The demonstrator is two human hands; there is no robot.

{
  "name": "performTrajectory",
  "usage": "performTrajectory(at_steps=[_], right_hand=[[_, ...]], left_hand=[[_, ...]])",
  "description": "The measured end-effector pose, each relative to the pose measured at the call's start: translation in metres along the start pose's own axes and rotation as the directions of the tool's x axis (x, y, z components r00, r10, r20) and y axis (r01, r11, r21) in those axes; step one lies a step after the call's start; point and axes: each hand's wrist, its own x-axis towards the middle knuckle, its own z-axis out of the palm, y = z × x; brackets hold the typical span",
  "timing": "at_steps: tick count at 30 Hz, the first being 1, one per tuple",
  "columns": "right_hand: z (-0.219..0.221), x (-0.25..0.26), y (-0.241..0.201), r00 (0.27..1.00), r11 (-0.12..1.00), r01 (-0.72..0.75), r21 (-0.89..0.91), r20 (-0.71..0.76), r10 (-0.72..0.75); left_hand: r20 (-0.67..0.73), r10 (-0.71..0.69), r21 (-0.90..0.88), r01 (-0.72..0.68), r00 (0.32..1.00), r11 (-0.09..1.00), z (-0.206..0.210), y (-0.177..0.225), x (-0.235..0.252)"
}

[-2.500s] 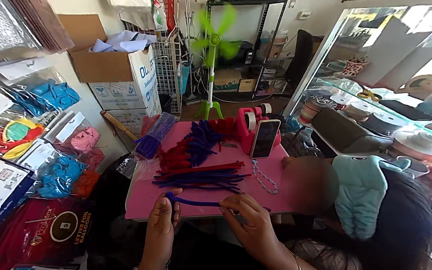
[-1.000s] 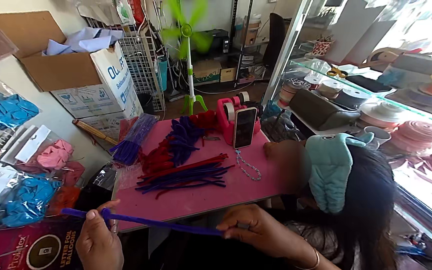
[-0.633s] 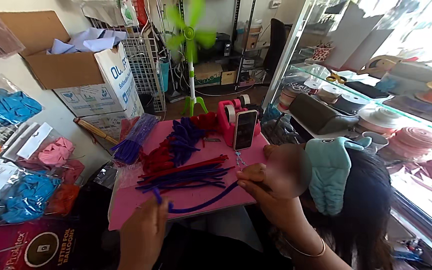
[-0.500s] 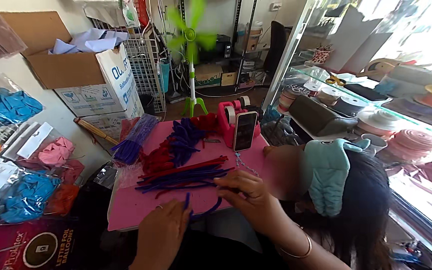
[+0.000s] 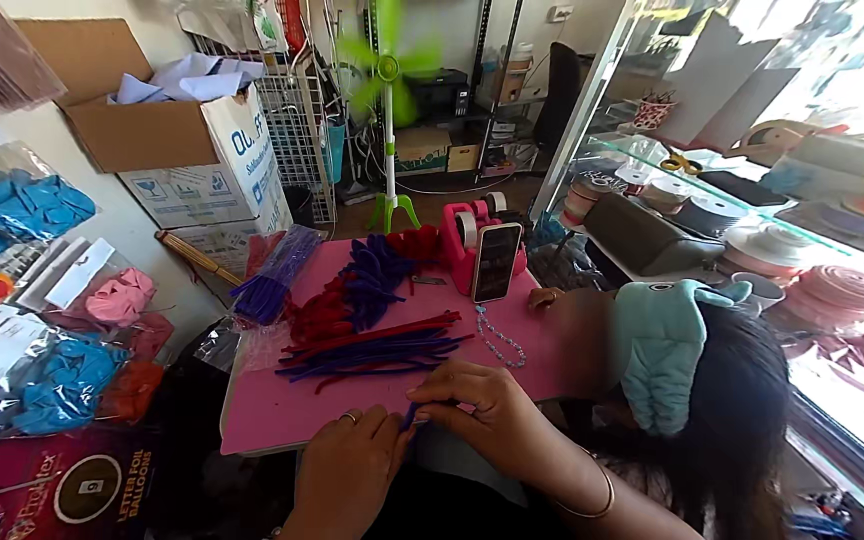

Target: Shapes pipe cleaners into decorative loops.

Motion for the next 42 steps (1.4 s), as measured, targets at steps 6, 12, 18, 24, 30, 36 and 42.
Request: performTrajectory(at_steps=[6, 12, 18, 24, 30, 36, 42], right_hand=[[-0.005, 0.004, -0.001, 0.997, 0.999, -0.03, 0.023, 0.072, 0.028], [-0.004, 0.026, -0.011, 0.962, 0.957, 0.038, 0.288, -0.27, 0.043], [-0.012, 0.037, -0.019, 0.938, 0.954, 0.113, 0.278, -0.345, -0.011], [-0.023, 0.035, -0.022, 0.966, 0.951, 0.075, 0.298, -0.257, 0.004], [-0.025, 0.027, -0.027, 0.949, 0.934, 0.143, 0.327, -0.312, -0.036], [-0.025, 0.024, -0.032, 0.934, 0.931, 0.171, 0.322, -0.354, -0.049], [-0.028, 0.026, -0.03, 0.908, 0.936, 0.173, 0.308, -0.418, -0.03]], left_hand=[[-0.005, -0.034, -0.255, 0.031, 0.999, 0.967, 0.008, -0.005, -0.005], [0.132, -0.261, -0.851, 0.244, 0.956, 0.464, 0.043, -0.002, -0.022], [0.264, -0.059, -0.954, 0.27, 0.963, 0.134, 0.034, -0.006, -0.016], [0.321, 0.274, -0.785, 0.417, 0.907, -0.458, 0.018, -0.016, -0.007], [0.417, 0.401, -0.393, 0.559, 0.816, -0.73, 0.025, -0.002, -0.007], [0.417, 0.388, -0.378, 0.545, 0.822, -0.748, 0.031, 0.006, -0.01], [0.422, 0.322, -0.407, 0.495, 0.847, -0.768, 0.026, 0.01, -0.011]])
